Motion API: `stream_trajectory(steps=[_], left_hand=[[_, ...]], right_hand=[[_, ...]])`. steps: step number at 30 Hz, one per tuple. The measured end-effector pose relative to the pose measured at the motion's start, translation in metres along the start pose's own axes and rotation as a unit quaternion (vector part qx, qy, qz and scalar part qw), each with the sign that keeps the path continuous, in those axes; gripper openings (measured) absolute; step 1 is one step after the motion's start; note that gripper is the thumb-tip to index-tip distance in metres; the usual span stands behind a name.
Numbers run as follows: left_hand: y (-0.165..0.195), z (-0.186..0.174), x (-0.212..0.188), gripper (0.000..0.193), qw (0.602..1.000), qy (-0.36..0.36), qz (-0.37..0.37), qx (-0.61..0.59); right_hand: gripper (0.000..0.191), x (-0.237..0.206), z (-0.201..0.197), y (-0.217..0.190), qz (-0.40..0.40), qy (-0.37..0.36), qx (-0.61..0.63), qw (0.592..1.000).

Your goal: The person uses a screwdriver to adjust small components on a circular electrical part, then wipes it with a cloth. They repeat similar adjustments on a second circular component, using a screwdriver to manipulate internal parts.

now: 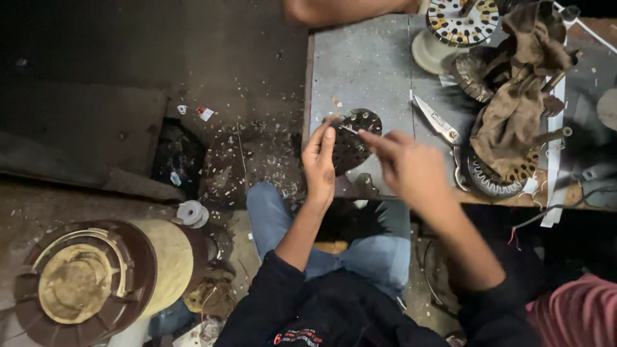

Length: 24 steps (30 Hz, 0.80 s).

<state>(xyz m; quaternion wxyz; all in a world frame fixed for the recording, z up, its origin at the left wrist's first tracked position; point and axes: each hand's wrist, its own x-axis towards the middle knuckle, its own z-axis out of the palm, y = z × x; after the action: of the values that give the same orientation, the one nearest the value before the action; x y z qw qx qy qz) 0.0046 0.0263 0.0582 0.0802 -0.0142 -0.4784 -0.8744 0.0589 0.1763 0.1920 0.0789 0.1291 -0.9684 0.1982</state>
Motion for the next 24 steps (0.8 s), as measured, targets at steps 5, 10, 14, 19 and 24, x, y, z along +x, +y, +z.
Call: stream_trajectory(steps=[5,10,14,19,24], left_hand=[[-0.006,0.004,-0.005,0.036,1.0,0.018,-0.018,-0.002],[-0.02,0.006,-0.003,0.035,0.997,0.02,-0.07,0.014],[-0.022,0.008,-0.001,0.035,1.0,-0.002,0.0,0.016],[-0.004,0.01,-0.004,0.037,0.999,-0.003,-0.033,-0.007],[0.012,0.011,0.002,0.04,0.996,-0.049,-0.074,-0.002]], right_hand=[[0.075,-0.01,0.023,-0.035,-0.017,0.004,-0.029,0.999],[0.067,-0.009,0.065,-0.056,0.083,0.079,-0.038,0.993],[0.063,-0.016,0.081,-0.041,0.08,0.151,-0.035,0.985],[0.054,-0.03,0.069,-0.021,0.066,0.131,0.135,0.98],[0.042,-0.036,0.063,0.0,0.095,0.189,0.264,0.941]])
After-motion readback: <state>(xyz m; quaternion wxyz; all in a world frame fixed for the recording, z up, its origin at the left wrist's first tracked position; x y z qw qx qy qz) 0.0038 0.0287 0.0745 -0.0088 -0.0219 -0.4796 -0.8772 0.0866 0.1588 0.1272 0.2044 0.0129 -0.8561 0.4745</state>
